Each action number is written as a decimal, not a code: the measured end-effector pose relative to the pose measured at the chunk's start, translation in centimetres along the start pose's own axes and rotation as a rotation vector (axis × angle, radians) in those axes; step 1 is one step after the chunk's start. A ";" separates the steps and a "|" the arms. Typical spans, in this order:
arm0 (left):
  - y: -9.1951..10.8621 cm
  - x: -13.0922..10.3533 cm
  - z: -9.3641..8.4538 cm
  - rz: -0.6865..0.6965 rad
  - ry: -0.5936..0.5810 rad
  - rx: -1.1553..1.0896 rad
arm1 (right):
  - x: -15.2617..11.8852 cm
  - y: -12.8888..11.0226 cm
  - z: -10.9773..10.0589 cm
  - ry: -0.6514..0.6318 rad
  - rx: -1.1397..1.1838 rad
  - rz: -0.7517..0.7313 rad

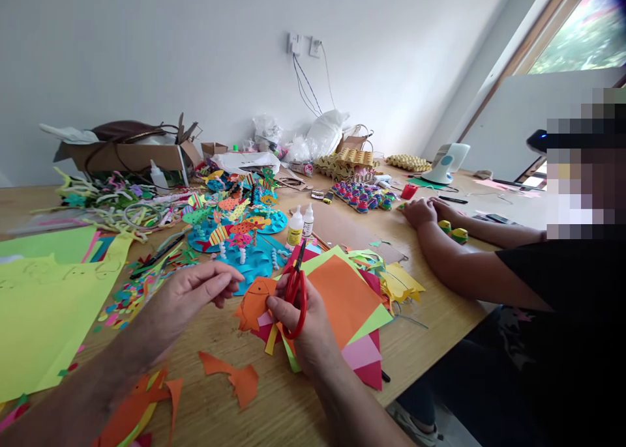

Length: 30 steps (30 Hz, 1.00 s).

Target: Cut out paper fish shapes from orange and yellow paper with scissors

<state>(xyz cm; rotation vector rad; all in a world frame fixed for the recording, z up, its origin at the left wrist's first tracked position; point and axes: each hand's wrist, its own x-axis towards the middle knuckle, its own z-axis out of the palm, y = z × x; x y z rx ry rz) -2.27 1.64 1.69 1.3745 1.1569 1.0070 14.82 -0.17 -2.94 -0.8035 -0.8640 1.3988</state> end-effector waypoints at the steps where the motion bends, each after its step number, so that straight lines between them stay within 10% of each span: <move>1: -0.2 0.0 0.2 -0.017 -0.016 -0.012 | 0.0 0.0 -0.1 0.005 0.005 -0.003; 30: -0.8 -0.1 1.3 -0.049 -0.057 -0.316 | -0.1 0.3 -0.8 -0.029 -0.008 0.009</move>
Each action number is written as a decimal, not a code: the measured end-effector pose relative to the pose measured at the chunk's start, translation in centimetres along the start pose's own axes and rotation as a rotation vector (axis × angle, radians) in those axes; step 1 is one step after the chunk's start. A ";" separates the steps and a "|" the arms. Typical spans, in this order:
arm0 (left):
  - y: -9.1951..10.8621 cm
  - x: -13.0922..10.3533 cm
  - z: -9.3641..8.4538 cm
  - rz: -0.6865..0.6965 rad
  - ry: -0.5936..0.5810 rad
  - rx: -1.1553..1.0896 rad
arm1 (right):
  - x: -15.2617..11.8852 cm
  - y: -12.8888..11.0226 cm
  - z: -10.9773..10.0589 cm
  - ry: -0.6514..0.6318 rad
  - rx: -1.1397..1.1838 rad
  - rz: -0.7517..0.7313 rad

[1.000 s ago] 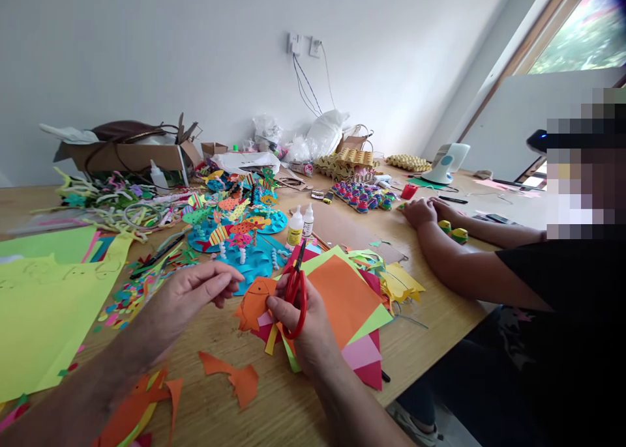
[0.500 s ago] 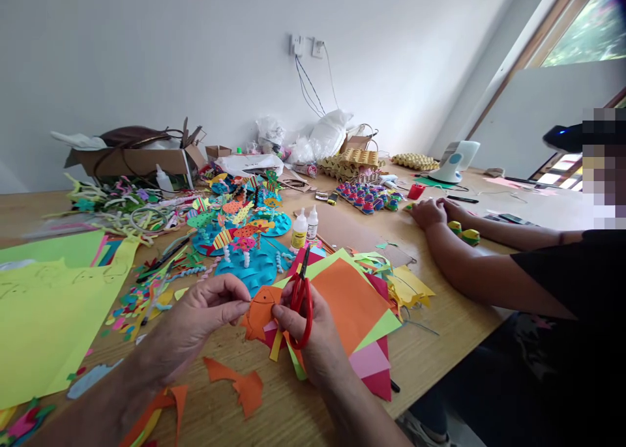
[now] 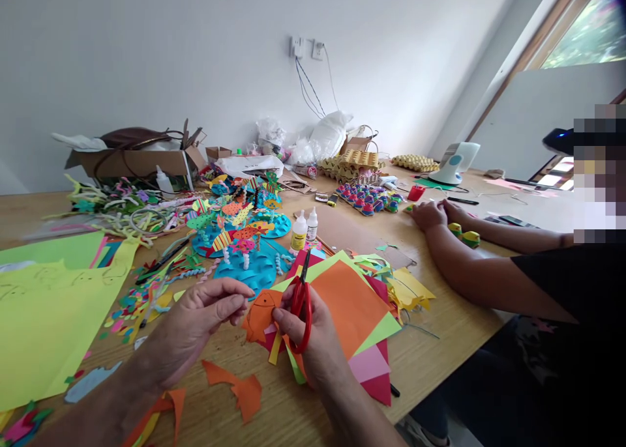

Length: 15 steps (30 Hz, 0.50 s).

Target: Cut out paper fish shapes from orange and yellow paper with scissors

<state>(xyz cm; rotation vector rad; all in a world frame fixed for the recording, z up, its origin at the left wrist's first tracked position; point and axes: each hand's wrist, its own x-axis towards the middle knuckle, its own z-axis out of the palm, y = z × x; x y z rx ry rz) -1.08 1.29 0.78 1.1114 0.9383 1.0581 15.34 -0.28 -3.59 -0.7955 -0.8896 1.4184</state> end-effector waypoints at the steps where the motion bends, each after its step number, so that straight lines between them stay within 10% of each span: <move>1: 0.0 0.0 0.0 -0.002 -0.001 0.006 | 0.0 0.0 0.0 -0.002 -0.003 0.001; 15: 0.1 -0.2 -0.2 0.101 -0.046 0.089 | -0.3 -0.1 0.2 -0.015 -0.025 0.005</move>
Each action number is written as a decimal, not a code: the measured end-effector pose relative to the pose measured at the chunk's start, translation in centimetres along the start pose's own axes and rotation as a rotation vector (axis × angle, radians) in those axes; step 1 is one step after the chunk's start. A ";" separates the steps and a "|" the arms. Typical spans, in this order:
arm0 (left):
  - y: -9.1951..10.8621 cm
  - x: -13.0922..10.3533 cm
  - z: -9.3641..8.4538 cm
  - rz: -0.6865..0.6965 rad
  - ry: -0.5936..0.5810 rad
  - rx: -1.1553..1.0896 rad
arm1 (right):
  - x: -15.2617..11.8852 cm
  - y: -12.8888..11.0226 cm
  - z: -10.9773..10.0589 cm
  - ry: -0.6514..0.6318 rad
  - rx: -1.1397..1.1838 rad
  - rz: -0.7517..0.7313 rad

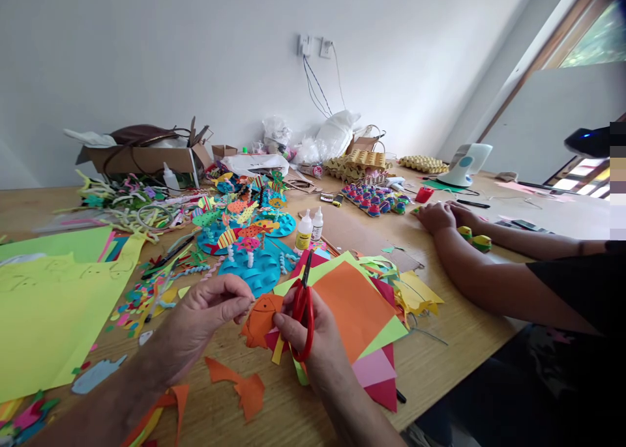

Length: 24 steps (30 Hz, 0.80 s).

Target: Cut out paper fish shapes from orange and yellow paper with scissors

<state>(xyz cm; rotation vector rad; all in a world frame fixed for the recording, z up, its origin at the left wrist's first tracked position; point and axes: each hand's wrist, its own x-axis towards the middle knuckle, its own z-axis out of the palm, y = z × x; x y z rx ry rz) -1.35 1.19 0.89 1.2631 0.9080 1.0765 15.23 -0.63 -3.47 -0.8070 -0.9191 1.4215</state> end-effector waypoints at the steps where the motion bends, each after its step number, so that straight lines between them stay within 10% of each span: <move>1: -0.1 0.0 0.0 0.002 0.005 0.013 | 0.0 0.0 0.0 0.010 0.001 -0.009; 7: -1.3 0.4 0.4 -0.135 -0.185 0.177 | 0.0 -0.1 0.5 0.013 -0.007 -0.022; 24: -0.9 -0.3 1.3 -0.250 -0.145 0.198 | 0.0 -1.1 1.1 -0.048 -0.087 -0.041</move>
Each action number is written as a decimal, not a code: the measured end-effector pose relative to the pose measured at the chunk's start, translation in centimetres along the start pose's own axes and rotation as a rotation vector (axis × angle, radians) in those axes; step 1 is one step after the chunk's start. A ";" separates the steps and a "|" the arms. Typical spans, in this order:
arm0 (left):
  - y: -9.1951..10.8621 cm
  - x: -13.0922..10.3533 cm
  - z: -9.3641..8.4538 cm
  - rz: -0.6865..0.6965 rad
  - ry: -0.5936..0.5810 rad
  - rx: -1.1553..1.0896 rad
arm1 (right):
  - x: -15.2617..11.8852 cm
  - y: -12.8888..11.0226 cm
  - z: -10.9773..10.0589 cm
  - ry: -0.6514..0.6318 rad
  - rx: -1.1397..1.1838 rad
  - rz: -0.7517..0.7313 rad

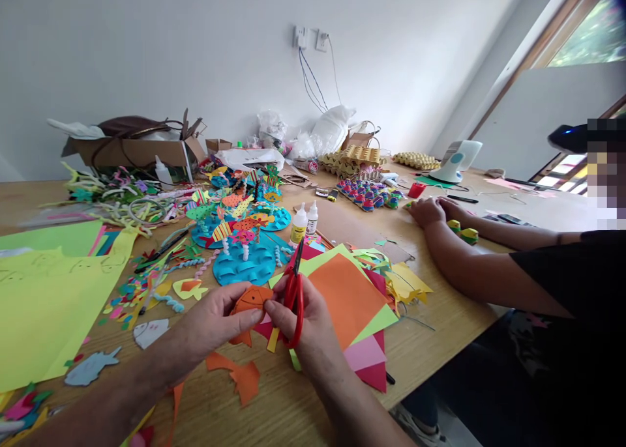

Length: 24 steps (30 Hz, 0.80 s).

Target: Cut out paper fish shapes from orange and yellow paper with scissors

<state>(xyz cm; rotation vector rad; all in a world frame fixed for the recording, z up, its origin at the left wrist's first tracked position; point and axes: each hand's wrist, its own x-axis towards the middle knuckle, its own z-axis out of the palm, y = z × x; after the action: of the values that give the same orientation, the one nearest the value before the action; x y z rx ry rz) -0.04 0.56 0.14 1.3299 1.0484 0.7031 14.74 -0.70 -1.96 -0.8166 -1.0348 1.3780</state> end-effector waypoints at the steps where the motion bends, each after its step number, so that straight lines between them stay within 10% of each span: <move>1: 0.0 0.0 0.1 0.000 -0.002 -0.001 | -0.1 -0.2 0.1 -0.002 -0.018 -0.006; 11: 0.2 -0.7 0.2 0.074 0.114 -0.189 | -3.5 0.2 -1.0 -0.156 -0.507 0.088; 24: 0.5 -0.7 0.3 0.059 0.053 -0.259 | -4.2 0.9 -0.8 -0.198 -0.508 0.134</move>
<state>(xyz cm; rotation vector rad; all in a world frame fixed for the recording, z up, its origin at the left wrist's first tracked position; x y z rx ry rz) 0.05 -0.17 0.71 1.1267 0.9281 0.8912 15.55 -4.75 -3.52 -1.1507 -1.5438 1.3434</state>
